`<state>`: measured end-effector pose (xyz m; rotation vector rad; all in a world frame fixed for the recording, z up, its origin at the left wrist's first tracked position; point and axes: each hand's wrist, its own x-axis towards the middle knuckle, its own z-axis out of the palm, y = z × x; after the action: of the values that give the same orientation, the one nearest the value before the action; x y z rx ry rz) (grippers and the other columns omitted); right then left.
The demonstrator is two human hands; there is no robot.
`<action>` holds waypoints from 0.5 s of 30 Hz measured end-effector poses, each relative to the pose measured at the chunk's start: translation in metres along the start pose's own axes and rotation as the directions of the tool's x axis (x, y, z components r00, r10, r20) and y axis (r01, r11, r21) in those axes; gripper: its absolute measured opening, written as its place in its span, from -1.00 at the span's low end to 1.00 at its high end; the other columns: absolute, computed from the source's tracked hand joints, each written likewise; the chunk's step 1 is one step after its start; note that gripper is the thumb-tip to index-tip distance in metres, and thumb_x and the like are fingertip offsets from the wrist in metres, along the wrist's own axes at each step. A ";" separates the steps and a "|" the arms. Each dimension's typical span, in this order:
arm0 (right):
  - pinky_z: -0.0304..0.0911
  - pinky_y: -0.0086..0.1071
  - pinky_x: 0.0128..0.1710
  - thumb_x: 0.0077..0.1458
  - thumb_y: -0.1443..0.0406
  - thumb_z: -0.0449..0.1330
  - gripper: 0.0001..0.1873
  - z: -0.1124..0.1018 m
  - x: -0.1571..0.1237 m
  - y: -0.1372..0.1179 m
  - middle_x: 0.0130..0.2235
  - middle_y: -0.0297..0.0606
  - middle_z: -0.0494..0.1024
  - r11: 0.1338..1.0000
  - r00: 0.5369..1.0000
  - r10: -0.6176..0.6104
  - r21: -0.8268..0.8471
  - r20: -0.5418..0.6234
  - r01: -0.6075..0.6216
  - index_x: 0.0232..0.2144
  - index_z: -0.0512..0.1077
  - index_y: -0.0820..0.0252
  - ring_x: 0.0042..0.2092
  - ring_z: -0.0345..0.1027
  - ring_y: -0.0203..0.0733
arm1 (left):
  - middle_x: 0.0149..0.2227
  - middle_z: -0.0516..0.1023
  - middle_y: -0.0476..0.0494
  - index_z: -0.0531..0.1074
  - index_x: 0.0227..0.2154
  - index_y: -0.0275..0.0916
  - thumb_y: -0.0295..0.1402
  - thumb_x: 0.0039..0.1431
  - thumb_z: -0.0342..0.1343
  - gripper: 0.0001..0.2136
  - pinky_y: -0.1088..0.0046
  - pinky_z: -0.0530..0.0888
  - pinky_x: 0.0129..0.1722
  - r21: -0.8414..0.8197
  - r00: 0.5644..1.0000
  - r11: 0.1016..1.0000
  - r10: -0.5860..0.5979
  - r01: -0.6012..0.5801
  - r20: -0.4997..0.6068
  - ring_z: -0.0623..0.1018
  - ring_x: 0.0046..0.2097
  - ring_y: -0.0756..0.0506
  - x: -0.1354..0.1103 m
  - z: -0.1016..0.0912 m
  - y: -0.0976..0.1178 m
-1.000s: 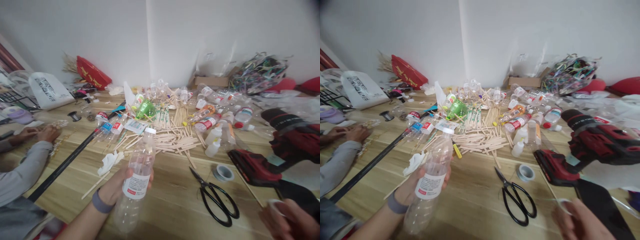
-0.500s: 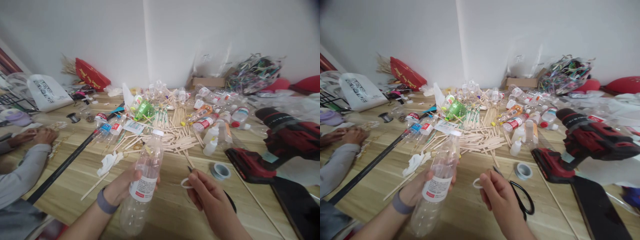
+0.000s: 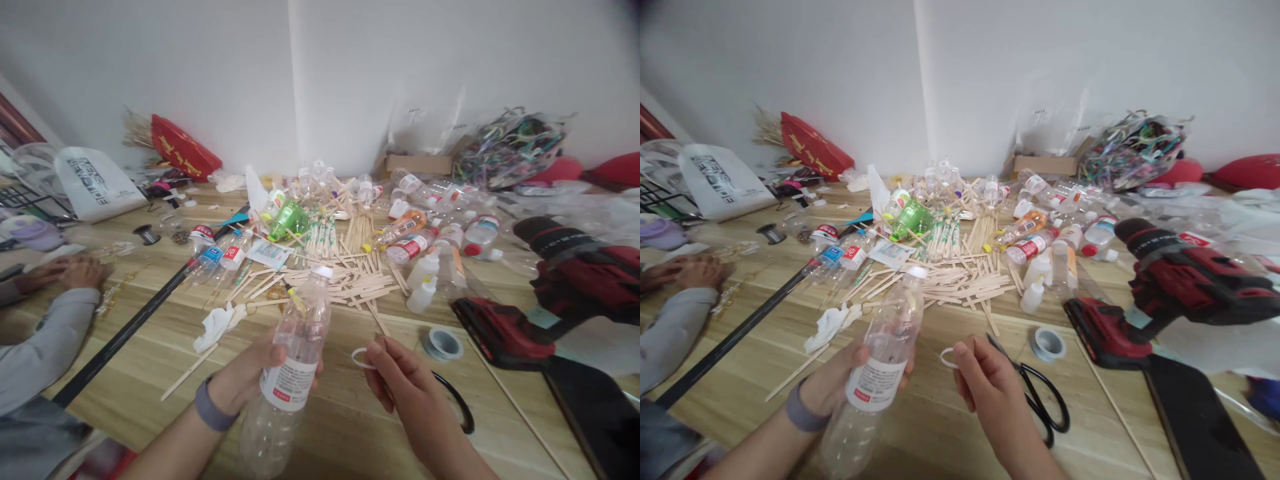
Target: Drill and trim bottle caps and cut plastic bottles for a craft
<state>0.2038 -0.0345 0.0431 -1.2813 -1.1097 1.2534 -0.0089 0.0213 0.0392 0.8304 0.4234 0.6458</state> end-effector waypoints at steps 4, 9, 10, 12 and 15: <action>-0.05 -0.41 -0.59 0.00 -0.30 0.09 -0.34 -0.006 -0.002 0.003 -0.68 -0.47 0.18 0.999 1.000 0.013 -0.039 0.008 -0.013 -0.67 0.18 0.11 -0.62 -0.03 -0.37 | -0.25 0.62 -0.20 0.48 -0.04 -0.27 -0.05 -0.05 0.34 -0.45 0.51 0.46 -0.35 -0.012 0.999 0.999 0.032 -0.032 0.019 0.61 -0.32 -0.07 0.001 -0.003 -0.001; -0.14 -0.38 -0.57 0.03 -0.26 0.11 -0.36 -0.021 -0.010 0.013 -0.67 -0.43 0.18 0.995 0.989 0.092 -0.017 -0.114 -0.095 -0.66 0.21 0.13 -0.58 -0.06 -0.34 | -0.24 0.61 -0.20 0.44 0.05 -0.29 -0.03 -0.04 0.32 -0.38 0.51 0.46 -0.34 -0.057 0.997 0.997 0.045 -0.042 0.057 0.60 -0.31 -0.08 -0.003 -0.011 0.000; -0.18 -0.37 -0.57 0.02 -0.26 0.13 -0.36 -0.025 -0.012 0.015 -0.67 -0.43 0.16 0.994 0.981 0.113 0.006 -0.159 -0.113 -0.66 0.22 0.13 -0.58 -0.08 -0.34 | -0.25 0.60 -0.20 0.44 0.06 -0.29 -0.02 -0.04 0.32 -0.36 0.50 0.46 -0.33 -0.067 0.997 0.997 0.048 -0.044 0.063 0.60 -0.31 -0.08 -0.004 -0.013 -0.001; -0.22 -0.38 -0.57 -0.03 -0.26 0.17 -0.37 -0.034 -0.016 0.018 -0.66 -0.43 0.15 0.989 0.960 0.143 0.055 -0.240 -0.134 -0.65 0.25 0.13 -0.58 -0.10 -0.34 | -0.26 0.60 -0.20 0.42 0.08 -0.29 -0.01 -0.03 0.30 -0.34 0.51 0.46 -0.36 -0.083 0.995 0.995 0.063 -0.057 0.077 0.60 -0.34 -0.07 -0.005 -0.018 -0.003; -0.10 -0.43 -0.59 -0.13 -0.28 0.23 -0.36 -0.055 -0.023 0.023 -0.65 -0.41 0.18 0.982 0.940 0.189 0.080 -0.283 -0.173 -0.66 0.29 0.15 -0.58 -0.05 -0.35 | -0.30 0.60 -0.19 0.43 0.07 -0.30 -0.01 -0.04 0.30 -0.35 0.52 0.43 -0.43 -0.099 0.991 0.993 0.073 -0.063 0.111 0.59 -0.38 -0.08 -0.006 -0.024 -0.006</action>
<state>0.2573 -0.0624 0.0214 -1.4978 -0.7578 1.1737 -0.0252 0.0271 0.0199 0.7889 0.2591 0.6730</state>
